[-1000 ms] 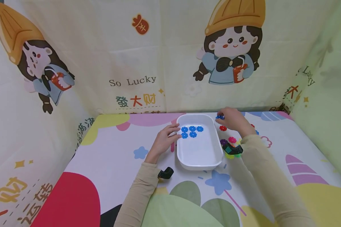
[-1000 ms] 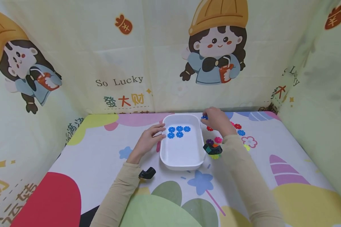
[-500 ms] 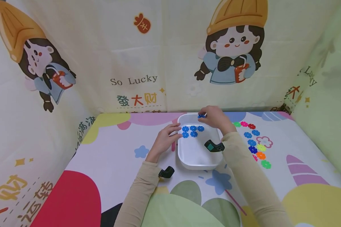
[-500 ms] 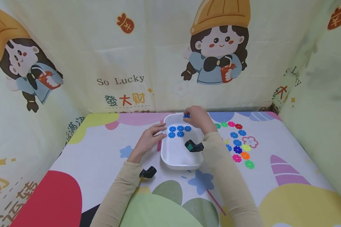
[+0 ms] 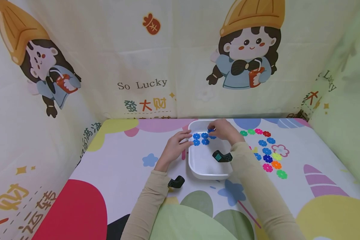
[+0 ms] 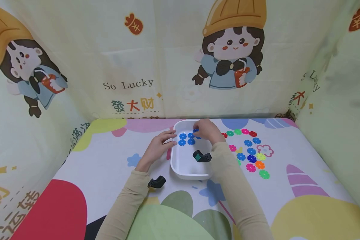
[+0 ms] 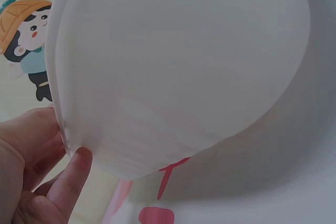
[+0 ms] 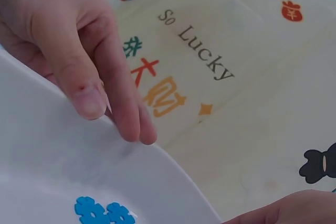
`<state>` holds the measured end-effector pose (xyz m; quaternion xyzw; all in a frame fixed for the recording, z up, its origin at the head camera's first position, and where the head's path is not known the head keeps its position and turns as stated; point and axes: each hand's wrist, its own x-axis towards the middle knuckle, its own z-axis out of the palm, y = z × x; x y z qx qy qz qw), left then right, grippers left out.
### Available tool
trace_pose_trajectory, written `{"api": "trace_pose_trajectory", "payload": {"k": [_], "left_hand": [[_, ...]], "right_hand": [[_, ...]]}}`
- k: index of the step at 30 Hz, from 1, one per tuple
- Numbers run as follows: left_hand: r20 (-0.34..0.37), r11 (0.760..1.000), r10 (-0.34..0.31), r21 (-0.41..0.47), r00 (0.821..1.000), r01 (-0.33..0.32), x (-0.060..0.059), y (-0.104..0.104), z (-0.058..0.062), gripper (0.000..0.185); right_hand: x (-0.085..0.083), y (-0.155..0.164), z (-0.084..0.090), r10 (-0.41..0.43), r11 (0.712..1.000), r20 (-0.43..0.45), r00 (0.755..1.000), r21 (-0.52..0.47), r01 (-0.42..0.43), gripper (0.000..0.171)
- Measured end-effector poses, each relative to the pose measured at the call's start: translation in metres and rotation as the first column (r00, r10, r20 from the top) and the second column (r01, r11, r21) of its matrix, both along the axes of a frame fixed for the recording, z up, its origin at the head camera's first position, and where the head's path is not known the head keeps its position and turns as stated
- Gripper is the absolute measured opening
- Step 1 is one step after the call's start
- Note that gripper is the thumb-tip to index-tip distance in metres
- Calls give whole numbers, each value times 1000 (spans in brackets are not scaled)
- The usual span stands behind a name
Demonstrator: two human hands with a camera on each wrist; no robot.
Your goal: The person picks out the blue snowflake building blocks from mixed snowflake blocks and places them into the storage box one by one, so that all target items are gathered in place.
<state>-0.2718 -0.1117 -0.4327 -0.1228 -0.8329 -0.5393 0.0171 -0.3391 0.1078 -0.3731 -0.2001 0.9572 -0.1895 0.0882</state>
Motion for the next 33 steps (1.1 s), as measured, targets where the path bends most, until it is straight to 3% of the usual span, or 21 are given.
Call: {"api": "trace_pose_trajectory", "payload": {"k": [11,22,33], "left_hand": [[-11,1000,8,-7,1000,-8,-1,0,-1,39],[-10,1000,11,-16,1000,-11,-2,1,-3,39],[-4,1000,20,-21,1000,-20,-1,2,-1,39]], "right_hand": [[3,-2,-9,-81,996,103,991,41,77,32],[5,-8,-11,-48,983,63,997,181,36,23],[7,-11,-12,-75,980,78,994,191,59,26]]}}
